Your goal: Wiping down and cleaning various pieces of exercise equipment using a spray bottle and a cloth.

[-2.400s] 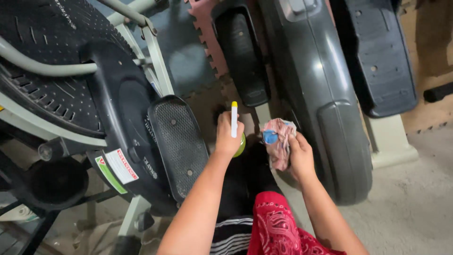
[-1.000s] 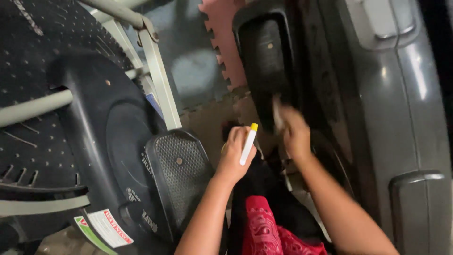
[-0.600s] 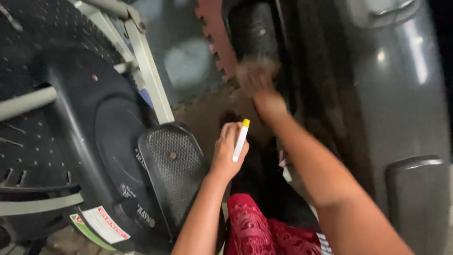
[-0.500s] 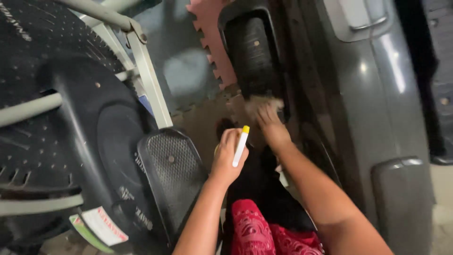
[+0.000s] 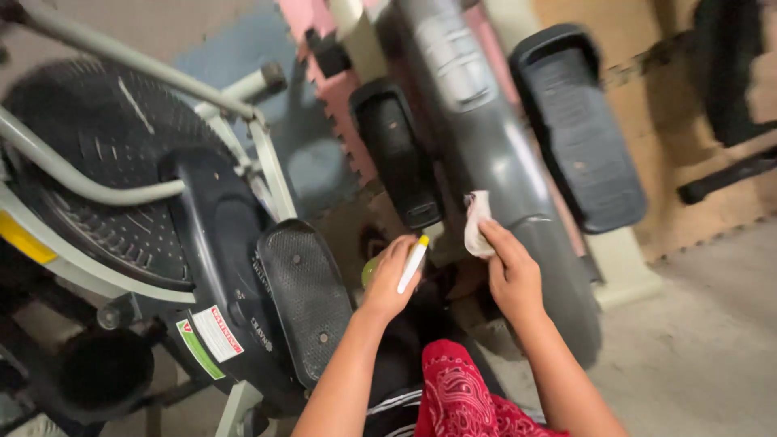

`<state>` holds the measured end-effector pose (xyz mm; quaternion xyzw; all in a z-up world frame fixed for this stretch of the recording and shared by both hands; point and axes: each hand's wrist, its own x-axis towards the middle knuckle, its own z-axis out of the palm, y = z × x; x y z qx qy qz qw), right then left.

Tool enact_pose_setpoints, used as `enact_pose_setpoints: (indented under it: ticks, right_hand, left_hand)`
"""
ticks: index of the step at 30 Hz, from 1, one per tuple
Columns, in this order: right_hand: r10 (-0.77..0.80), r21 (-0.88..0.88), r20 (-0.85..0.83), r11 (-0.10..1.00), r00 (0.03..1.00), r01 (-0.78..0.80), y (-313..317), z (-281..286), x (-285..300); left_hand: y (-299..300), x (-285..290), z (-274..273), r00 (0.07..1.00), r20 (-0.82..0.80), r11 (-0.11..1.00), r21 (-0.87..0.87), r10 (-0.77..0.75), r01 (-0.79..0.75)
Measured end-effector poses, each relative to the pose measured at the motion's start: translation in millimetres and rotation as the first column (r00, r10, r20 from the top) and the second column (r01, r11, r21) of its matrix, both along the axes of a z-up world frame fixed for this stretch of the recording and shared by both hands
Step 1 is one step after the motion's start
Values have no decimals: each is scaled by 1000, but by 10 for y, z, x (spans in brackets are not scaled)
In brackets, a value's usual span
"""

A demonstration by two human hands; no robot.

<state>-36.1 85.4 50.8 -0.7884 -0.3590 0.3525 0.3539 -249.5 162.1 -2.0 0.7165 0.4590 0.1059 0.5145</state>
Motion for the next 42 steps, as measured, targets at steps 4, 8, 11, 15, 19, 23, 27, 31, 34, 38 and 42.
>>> enact_pose_setpoints:
  ticks: [4,8,11,15,19,23,27,31,34,38,42]
  right_hand:
    - [142,110,467,970,873,-217,-598,364,289]
    - [269,-99,588,960,763,-262,-1416,285,295]
    - [-9,1,344,1000,939,9,-1980,164,226]
    - [-653,-6,-183,749,735,663,-2403,-14,311]
    - [-689,-99,-644,507,334,856,-2322,152,251]
    - [-456,151,-271,850,848,505,-2043,539,25]
    - [-468,-59,-778,719,420,692,-1787,548,-163]
    - [-355,-39,-870,743,343,669,-1559,1117,23]
    - [-234,72,-868,814,438,577,-1525,1226,173]
    - [-240,26,-919,753,312,658,-1224,1517,78]
    - [-220,51,-944,641,247,766,-1029,1545,-85]
  left_hand:
    - [-215,123,297,994,76,995,58,-80,76]
    - [-319,350,452,968,95,972,65,-231,225]
    - [-354,474,694,956,139,966,32,-258,256]
    - [-443,545,916,939,134,949,40,-315,313]
    - [-540,628,1066,885,152,894,162,-441,417]
    - [-534,756,1363,773,174,791,196,-609,579]
    - [-500,833,1587,685,178,708,174,-706,684]
    - [-374,950,2093,671,78,675,116,-738,729]
    - [-267,1018,2054,634,109,643,152,-766,751]
    - [-31,964,2119,612,170,635,151,-772,758]
    - [126,1003,2194,639,172,655,58,-750,753]
